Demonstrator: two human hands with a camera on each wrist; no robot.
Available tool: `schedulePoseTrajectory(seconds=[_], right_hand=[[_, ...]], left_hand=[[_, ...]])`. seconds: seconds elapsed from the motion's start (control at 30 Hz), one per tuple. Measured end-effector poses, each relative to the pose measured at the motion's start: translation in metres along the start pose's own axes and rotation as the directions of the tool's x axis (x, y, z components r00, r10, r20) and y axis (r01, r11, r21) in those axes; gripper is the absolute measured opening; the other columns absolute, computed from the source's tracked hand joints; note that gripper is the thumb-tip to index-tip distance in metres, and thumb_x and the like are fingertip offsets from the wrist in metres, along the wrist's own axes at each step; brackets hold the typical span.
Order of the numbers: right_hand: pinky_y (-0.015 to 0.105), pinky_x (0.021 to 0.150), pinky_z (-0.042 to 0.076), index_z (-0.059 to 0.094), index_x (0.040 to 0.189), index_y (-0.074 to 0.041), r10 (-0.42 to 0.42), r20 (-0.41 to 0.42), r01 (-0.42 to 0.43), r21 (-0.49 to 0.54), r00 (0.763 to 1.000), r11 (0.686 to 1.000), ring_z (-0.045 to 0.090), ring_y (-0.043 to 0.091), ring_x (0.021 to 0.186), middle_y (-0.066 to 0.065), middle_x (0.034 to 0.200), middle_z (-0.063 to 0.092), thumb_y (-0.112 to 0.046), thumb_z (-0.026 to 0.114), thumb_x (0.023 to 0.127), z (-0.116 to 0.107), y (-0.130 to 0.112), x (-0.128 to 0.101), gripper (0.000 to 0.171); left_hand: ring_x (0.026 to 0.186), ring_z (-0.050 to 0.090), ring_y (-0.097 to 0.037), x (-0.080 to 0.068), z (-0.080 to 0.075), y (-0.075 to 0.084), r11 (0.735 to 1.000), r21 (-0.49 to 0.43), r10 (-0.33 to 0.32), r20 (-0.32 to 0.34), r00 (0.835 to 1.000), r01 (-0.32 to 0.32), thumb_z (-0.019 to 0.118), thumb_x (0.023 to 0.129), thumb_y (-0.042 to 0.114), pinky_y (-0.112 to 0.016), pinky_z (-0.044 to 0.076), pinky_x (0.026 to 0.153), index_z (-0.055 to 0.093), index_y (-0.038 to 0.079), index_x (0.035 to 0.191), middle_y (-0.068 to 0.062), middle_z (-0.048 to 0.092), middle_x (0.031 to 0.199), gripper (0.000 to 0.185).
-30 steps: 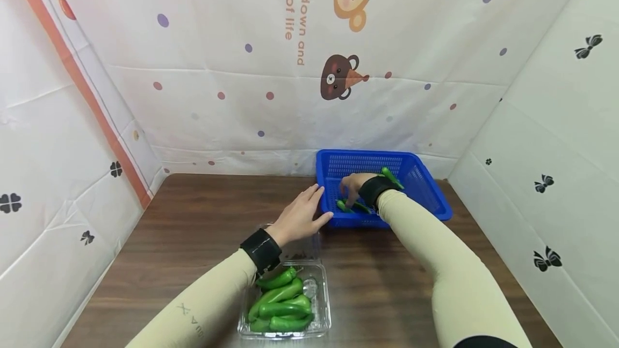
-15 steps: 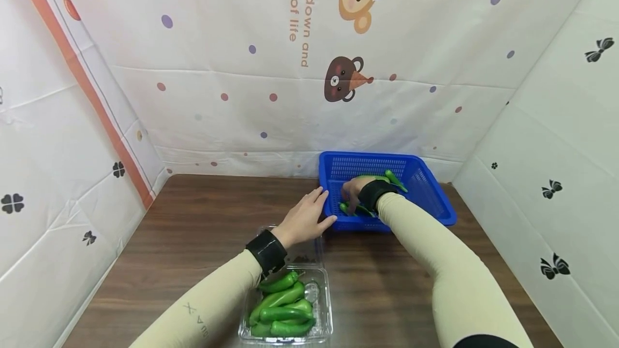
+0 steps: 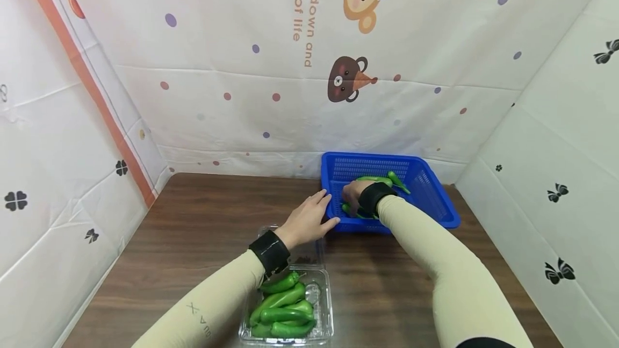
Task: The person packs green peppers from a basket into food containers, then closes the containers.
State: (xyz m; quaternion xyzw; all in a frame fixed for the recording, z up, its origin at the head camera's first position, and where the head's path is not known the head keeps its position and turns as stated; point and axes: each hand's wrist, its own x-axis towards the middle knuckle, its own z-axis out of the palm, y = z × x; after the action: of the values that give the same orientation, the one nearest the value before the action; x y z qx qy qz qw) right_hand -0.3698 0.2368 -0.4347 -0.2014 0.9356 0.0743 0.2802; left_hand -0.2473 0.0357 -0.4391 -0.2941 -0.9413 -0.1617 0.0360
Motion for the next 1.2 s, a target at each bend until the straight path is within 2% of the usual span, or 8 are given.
schedulePoseTrajectory(seconds=[0.37, 0.7, 1.2], right_hand=[[0.046, 0.09, 0.057, 0.066, 0.131, -0.012, 0.011, 0.007, -0.011, 0.045, 1.0, 0.999, 0.063, 0.031, 0.116, 0.012, 0.133, 0.064, -0.019, 0.083, 0.087, -0.006, -0.002, -0.009, 0.048], [0.047, 0.092, 0.057, 0.065, 0.134, -0.009, -0.017, -0.014, 0.017, 0.016, 1.0, 1.0, 0.062, 0.033, 0.12, 0.015, 0.136, 0.063, -0.015, 0.079, 0.092, -0.011, -0.004, -0.016, 0.045], [0.047, 0.093, 0.057, 0.066, 0.136, -0.01, -0.017, -0.025, 0.017, -0.011, 1.0, 1.0, 0.062, 0.034, 0.12, 0.015, 0.135, 0.064, -0.009, 0.075, 0.091, -0.015, -0.007, -0.022, 0.046]], left_hand=[[0.147, 0.04, -0.03, 0.0, 0.0, 0.0, 1.0, 0.018, 0.002, -0.001, 1.0, -0.002, 0.053, 0.106, 0.048, -0.042, 0.03, 0.123, 0.048, 0.0, 0.151, -0.02, 0.043, 0.158, 0.067], [0.148, 0.04, -0.029, -0.001, 0.0, 0.0, 1.0, 0.011, 0.001, -0.008, 1.0, -0.001, 0.053, 0.106, 0.048, -0.043, 0.03, 0.123, 0.049, -0.001, 0.15, -0.02, 0.044, 0.157, 0.066], [0.147, 0.04, -0.029, -0.002, 0.001, 0.0, 1.0, 0.008, 0.005, -0.019, 1.0, -0.005, 0.054, 0.105, 0.049, -0.043, 0.029, 0.123, 0.05, -0.001, 0.15, -0.02, 0.044, 0.157, 0.066]])
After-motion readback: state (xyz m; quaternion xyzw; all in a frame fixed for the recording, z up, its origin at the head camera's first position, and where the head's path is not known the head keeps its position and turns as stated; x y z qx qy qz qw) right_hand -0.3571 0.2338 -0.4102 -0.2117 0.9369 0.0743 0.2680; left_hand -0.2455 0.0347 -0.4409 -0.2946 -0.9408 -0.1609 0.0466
